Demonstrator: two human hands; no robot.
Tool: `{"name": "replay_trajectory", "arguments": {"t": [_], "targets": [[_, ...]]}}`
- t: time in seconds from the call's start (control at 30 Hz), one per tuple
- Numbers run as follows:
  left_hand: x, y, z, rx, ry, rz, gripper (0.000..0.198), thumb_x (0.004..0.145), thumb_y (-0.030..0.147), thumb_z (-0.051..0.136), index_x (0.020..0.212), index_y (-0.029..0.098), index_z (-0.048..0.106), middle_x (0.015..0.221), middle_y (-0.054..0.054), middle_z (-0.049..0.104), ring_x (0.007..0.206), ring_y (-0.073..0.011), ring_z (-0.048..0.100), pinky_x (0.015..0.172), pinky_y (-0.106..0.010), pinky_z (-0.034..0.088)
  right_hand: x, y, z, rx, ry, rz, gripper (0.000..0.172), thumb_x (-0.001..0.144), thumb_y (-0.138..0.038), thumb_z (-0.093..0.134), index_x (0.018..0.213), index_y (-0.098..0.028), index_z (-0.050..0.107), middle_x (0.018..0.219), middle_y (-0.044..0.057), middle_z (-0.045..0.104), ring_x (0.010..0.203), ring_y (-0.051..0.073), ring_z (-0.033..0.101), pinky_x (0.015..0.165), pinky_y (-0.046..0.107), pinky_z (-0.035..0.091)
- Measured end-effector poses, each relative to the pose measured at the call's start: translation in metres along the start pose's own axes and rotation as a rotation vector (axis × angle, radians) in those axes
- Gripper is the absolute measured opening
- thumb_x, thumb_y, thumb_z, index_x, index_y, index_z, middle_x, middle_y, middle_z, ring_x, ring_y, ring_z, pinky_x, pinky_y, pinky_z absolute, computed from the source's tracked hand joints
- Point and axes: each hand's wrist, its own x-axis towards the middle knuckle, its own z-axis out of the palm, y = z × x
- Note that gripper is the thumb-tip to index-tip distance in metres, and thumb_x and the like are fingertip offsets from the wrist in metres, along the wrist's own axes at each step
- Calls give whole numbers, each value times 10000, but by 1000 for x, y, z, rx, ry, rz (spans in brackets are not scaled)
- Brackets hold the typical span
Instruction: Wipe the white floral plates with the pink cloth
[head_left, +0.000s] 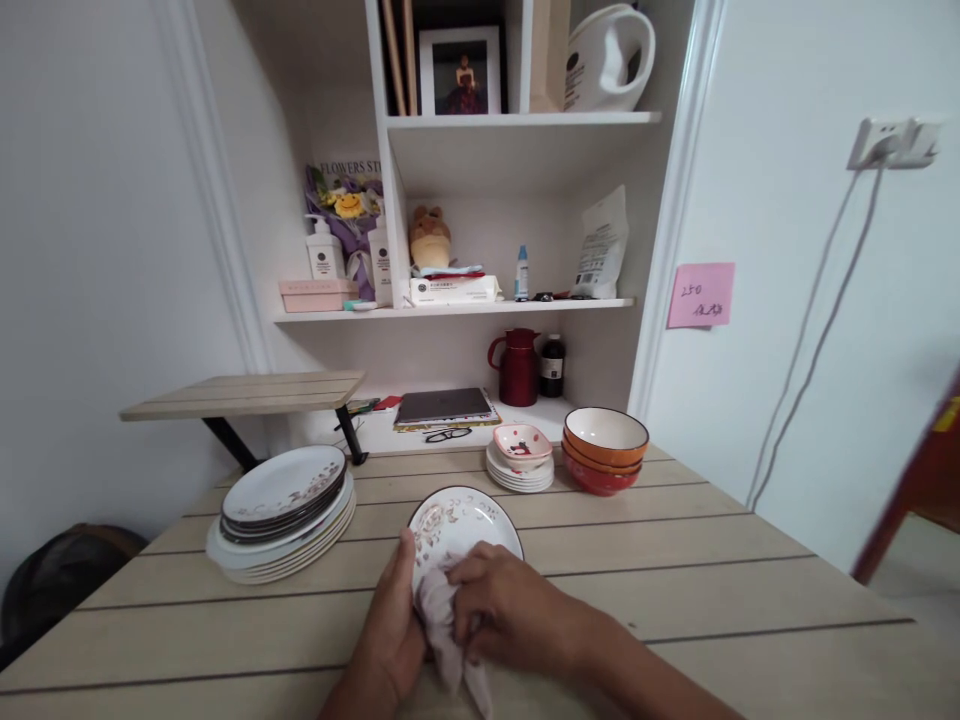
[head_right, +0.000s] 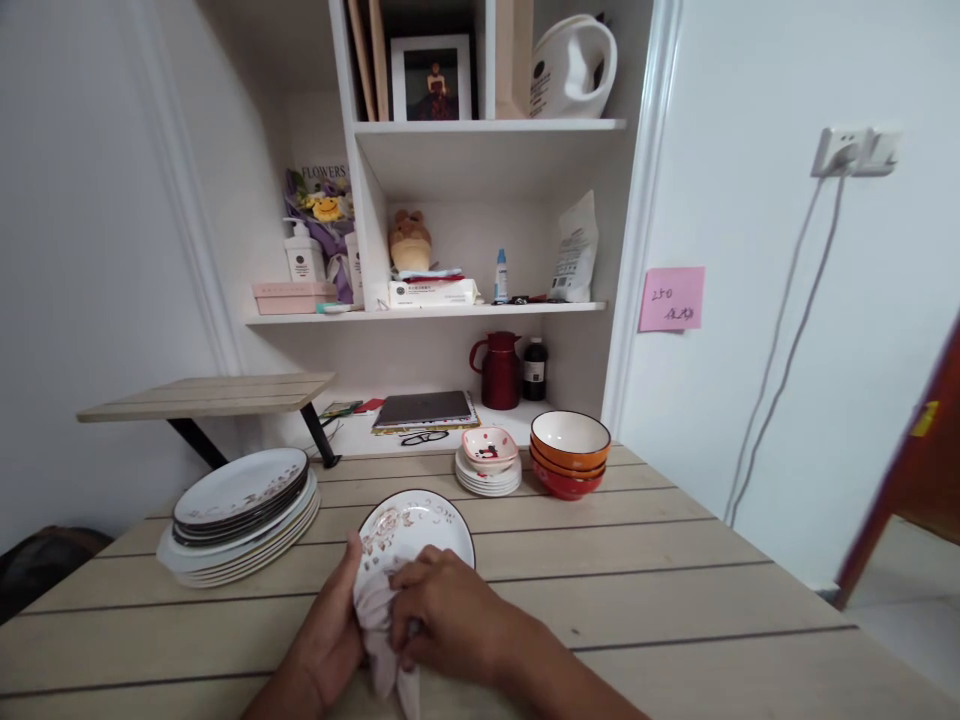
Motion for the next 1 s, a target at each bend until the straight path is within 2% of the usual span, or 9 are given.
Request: {"name": "replay_trajectory", "arguments": {"t": [0.1,0.17,0.27,0.37,0.43,0.53,0.67,0.83,1.0], "targets": [[2,-1,1,-4,20,53,599,802,418,631,1322,143,518,1132,-162,701,1051,-296,652,948,-427,486,-11,9,-14,-38,-59,111,104,731,-178,680,751,-267,732,931,-16,660,916,172,571,913,298,365],[4,-2,1,1,40,83,579,796,375,650,1315,151,525,1153,-165,692,1062,-296,648,963,-435,477,-16,16,-21,-91,-35,231,117,695,-150,674,717,-248,733,918,6,644,905,182,566,843,285,394],[5,-4,0,18,82,116,563,781,323,677,1304,169,537,1175,-160,682,1065,-286,649,971,-430,477,-15,26,-23,-184,105,391,129,668,-137,660,714,-231,735,1032,43,607,964,206,544,788,275,406],[6,-6,-1,24,107,119,583,777,317,683,1320,177,522,1177,-165,680,1059,-280,654,963,-430,486,-5,36,-17,-284,260,493,129,725,-161,617,759,-227,723,1085,58,573,994,214,539,746,269,394],[6,-8,-1,24,111,128,584,778,329,681,1319,173,525,1171,-173,682,1057,-286,654,956,-439,489,4,43,-12,-308,324,567,138,789,-199,575,809,-228,708,1045,57,574,917,198,564,671,260,374],[7,-10,-2,15,100,146,574,778,347,679,1306,171,540,1160,-176,686,1060,-289,652,955,-439,489,18,51,-8,-269,349,639,145,827,-213,553,884,-233,685,1000,37,579,759,147,567,622,248,343],[8,-11,-2,-6,67,166,579,783,355,674,1317,182,529,1158,-159,691,1080,-273,642,969,-414,479,36,46,-9,-244,372,582,158,832,-206,553,952,-241,650,1067,25,560,818,144,569,671,241,370],[13,-13,-5,-31,-8,168,570,818,459,601,1317,192,532,1225,-147,658,1154,-273,596,1021,-414,433,56,20,-8,-217,344,423,244,907,-328,469,1036,-229,651,1096,68,548,990,197,549,812,285,414],[21,-13,-11,-100,-119,203,601,826,583,497,1258,175,584,1278,-142,625,1230,-266,533,1066,-398,381,50,13,4,-183,334,308,268,851,-262,542,1102,-241,634,1180,77,531,1077,232,478,900,331,390]]}}
